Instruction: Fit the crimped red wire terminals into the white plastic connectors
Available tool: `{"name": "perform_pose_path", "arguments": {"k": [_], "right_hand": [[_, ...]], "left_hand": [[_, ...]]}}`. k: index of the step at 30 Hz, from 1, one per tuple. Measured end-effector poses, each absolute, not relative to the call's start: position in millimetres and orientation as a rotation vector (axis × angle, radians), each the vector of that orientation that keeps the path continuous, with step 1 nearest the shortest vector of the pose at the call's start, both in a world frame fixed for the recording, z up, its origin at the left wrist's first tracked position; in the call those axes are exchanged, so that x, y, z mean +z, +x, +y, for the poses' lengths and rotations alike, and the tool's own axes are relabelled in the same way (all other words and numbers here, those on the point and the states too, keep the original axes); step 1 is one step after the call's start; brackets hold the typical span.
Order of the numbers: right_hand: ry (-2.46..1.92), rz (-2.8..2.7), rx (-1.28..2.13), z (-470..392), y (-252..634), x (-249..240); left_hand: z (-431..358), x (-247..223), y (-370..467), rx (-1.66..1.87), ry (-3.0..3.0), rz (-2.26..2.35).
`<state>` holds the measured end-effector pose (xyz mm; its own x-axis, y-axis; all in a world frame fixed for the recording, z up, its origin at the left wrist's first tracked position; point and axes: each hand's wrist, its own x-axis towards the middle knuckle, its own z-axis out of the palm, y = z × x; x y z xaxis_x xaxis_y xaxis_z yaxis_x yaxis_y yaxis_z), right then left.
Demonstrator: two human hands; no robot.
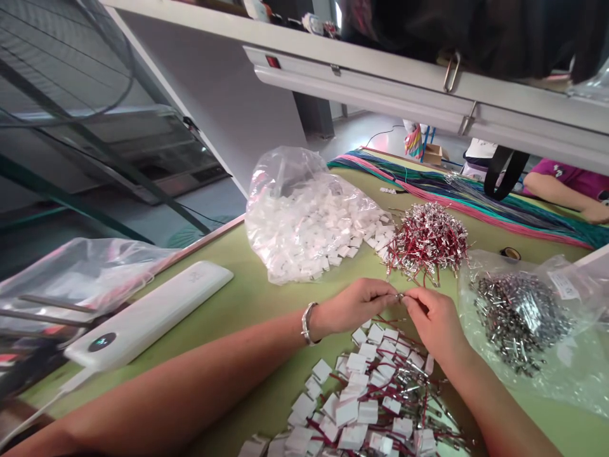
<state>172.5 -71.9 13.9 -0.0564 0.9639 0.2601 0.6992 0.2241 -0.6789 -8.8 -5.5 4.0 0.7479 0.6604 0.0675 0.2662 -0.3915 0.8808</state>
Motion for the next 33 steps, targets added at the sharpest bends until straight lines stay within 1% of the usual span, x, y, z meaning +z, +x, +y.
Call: {"name": "perform_pose_path", "arguments": {"k": [4,8,12,14,17,20,22,27,31,33], "right_hand": [[-1.499,-1.806,0.399,-73.4,170.9,13.6],[-1.441,-1.903,0.377,-72.8,171.8,13.5],[-1.438,-2.061,0.305,-72.0,175.9,15.1],[-1.498,-2.099,0.369,-72.8,176.7,15.6],[-1.613,-2.027,0.625,-74.9,173.5,14.6],[-1.673,-1.877,0.842,-75.5,167.6,14.1],[-1.678,-1.841,0.853,-74.1,166.4,15.9],[-1.697,-1.978,0.601,-68.4,188.2,24.7],[-1.778,-2.093,0.536,-64.7,213.8,26.3],[-1.785,-2.172,0.423,-64.4,216.3,23.8]], "left_hand": [[-4.2,0.7,-9.0,0.508,2.001,0.690],[-3.9,0.0,-9.4,0.488,2.046,0.693],[-4.4,3.9,-12.2,0.497,2.309,0.704],[-4.9,4.4,-14.4,0.508,2.534,0.666],[-6.5,2.0,-16.4,0.472,2.870,0.553],[-7.6,1.1,-15.9,0.436,3.035,0.454],[-6.1,4.3,-15.3,0.466,3.024,0.499],[9.2,14.1,-19.5,0.642,2.823,0.680],[15.0,4.9,-19.8,0.669,2.482,0.652],[10.1,-1.7,-15.2,0.642,2.398,0.616]]}}
